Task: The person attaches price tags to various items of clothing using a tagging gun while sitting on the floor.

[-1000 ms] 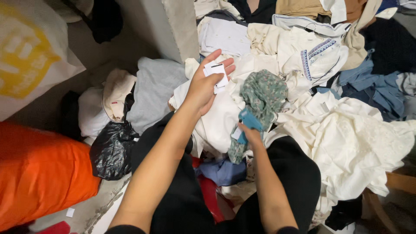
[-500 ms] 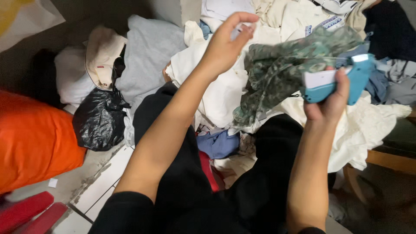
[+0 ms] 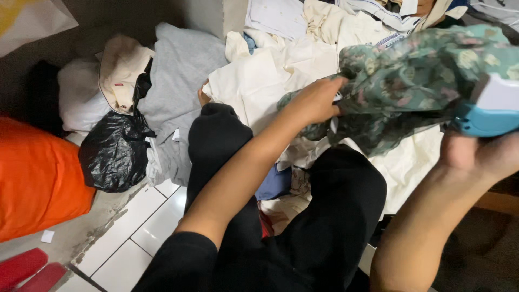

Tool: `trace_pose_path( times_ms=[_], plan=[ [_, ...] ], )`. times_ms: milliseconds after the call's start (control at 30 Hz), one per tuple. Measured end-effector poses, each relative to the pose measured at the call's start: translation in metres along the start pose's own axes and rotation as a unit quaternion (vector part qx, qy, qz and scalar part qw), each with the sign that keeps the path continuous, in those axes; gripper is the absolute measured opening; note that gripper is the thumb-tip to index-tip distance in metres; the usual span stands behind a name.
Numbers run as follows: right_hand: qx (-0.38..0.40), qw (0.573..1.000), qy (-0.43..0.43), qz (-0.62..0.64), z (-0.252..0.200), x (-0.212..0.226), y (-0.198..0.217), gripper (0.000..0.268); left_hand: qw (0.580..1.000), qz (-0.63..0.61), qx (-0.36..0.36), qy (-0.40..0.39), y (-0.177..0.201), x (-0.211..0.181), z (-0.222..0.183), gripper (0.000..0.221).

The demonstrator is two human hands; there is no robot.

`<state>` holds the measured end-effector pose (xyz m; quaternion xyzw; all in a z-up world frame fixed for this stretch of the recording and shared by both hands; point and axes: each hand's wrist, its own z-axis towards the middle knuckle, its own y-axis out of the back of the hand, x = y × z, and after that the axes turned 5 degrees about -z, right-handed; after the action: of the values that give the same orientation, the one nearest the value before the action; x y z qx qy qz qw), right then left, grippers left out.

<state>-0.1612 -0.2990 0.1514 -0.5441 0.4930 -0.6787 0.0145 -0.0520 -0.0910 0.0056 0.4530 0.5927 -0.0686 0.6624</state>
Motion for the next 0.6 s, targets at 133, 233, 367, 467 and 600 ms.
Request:
trace_pose_path(
  times_ms=[133, 233, 367, 467, 600],
  plan=[
    [-0.058, 0.991, 0.113, -0.053, 0.087, 0.025, 0.135, 0.044, 0.999, 0.001, -0.028, 0.040, 0.023, 0.005, -0.004, 0.062],
    [-0.082, 0.980, 0.154, -0.094, 0.105, 0.024, 0.146, 0.046, 0.992, 0.007, -0.121, -0.030, 0.022, 0.024, 0.000, 0.058],
    [-0.131, 0.956, 0.228, -0.130, 0.093, 0.022, 0.144, 0.055, 0.995, 0.042, -0.094, -0.013, 0.029, 0.025, -0.002, 0.052],
    [-0.190, 0.921, 0.305, -0.150, 0.067, 0.027, 0.140, 0.065, 0.997, 0.037, -0.060, -0.007, 0.032, 0.018, -0.005, 0.051],
    [-0.288, 0.843, 0.423, -0.166, 0.056, 0.036, 0.160, 0.080, 0.998, 0.055, -0.010, 0.013, 0.040, 0.007, -0.010, 0.055]
  ],
)
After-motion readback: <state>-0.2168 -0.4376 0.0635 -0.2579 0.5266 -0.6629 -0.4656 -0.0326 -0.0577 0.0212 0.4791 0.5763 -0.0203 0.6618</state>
